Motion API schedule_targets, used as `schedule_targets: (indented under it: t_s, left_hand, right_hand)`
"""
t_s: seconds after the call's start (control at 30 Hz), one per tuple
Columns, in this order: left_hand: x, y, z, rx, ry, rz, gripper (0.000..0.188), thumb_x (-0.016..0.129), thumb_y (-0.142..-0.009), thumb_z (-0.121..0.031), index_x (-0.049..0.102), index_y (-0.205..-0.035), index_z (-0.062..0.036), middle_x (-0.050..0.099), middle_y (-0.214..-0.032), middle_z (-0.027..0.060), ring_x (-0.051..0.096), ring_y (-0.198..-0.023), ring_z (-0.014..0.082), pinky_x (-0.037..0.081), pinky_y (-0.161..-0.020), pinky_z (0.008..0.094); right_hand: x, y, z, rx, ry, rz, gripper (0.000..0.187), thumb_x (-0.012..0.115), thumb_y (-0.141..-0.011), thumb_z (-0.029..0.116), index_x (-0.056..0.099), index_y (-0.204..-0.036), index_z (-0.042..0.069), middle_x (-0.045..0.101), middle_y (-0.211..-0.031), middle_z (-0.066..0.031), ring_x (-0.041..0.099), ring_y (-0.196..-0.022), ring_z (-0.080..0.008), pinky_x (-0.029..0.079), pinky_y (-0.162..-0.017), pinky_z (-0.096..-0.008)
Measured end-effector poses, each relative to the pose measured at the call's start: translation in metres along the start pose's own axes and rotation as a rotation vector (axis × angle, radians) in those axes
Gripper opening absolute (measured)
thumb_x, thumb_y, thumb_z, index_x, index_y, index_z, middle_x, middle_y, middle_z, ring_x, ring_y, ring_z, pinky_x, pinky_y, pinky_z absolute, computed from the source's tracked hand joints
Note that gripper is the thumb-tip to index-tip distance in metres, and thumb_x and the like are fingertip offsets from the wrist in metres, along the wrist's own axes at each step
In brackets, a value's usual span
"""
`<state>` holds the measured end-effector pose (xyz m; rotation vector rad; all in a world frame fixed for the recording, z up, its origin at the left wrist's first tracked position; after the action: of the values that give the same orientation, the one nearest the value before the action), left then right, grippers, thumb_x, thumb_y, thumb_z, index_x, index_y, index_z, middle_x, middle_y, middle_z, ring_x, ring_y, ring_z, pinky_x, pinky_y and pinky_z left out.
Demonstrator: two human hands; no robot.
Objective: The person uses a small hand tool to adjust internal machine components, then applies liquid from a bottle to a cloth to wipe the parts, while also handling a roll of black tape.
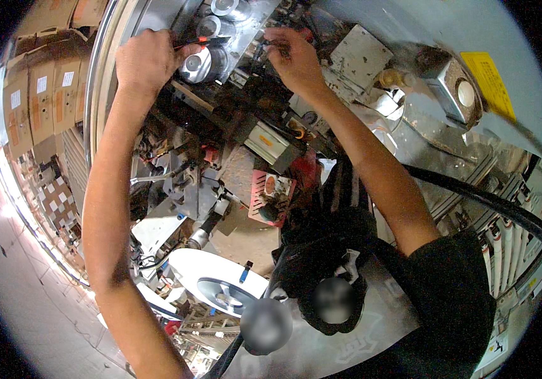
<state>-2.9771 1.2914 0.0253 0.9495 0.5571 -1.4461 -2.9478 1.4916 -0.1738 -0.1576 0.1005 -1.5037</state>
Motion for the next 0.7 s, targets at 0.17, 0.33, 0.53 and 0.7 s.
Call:
schedule_targets:
  t_s: [0.17, 0.33, 0.53, 0.7]
  left_hand:
    - [0.004, -0.003, 0.001, 0.165, -0.012, 0.017, 0.061, 0.062, -0.091, -0.063, 0.076, -0.092, -0.0044, 0.074, -0.087, 0.0172, 0.075, -0.085, 0.0375, 0.060, -0.071, 0.0480]
    - [0.014, -0.017, -0.003, 0.263, -0.127, -0.037, 0.045, 0.065, -0.094, -0.051, 0.077, -0.092, -0.0076, 0.075, -0.092, 0.0152, 0.075, -0.086, 0.0352, 0.060, -0.072, 0.0462]
    - [0.049, -0.043, -0.002, 0.381, -0.146, -0.208, 0.036, 0.066, -0.093, -0.045, 0.065, -0.100, -0.0098, 0.067, -0.092, 0.0138, 0.071, -0.086, 0.0359, 0.057, -0.073, 0.0497]
    - [0.055, -0.034, -0.006, 0.357, -0.131, -0.201, 0.023, 0.066, -0.093, -0.034, 0.065, -0.100, -0.0115, 0.066, -0.089, 0.0108, 0.071, -0.084, 0.0332, 0.057, -0.071, 0.0491]
  right_hand:
    - [0.010, -0.014, 0.000, -0.185, 0.323, 0.076, 0.038, 0.067, -0.096, 0.015, 0.060, -0.132, 0.006, 0.069, -0.125, -0.0156, 0.069, -0.114, -0.0299, 0.055, -0.098, -0.0421]
    - [0.019, -0.070, 0.019, -0.547, 0.494, 0.211, 0.041, 0.068, -0.089, 0.012, 0.061, -0.128, 0.004, 0.066, -0.121, -0.0216, 0.065, -0.110, -0.0401, 0.053, -0.097, -0.0498]
    - [0.038, -0.110, 0.045, -0.597, 0.416, 0.395, 0.039, 0.067, -0.088, 0.005, 0.060, -0.126, 0.002, 0.064, -0.121, -0.0198, 0.062, -0.112, -0.0364, 0.051, -0.093, -0.0492]
    - [0.044, -0.070, 0.001, -0.051, 0.304, 0.384, 0.050, 0.061, -0.093, 0.004, 0.050, -0.141, -0.004, 0.061, -0.127, -0.0265, 0.063, -0.109, -0.0420, 0.050, -0.091, -0.0485]
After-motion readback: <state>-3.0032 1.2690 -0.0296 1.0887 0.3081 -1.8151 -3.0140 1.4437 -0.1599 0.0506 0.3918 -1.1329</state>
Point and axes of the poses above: each hand's wrist, its own y-axis away from the middle knuckle, its own x-axis out of the palm, z = x × y, the point moved 4 cm from there along -y, towards the middle knuckle
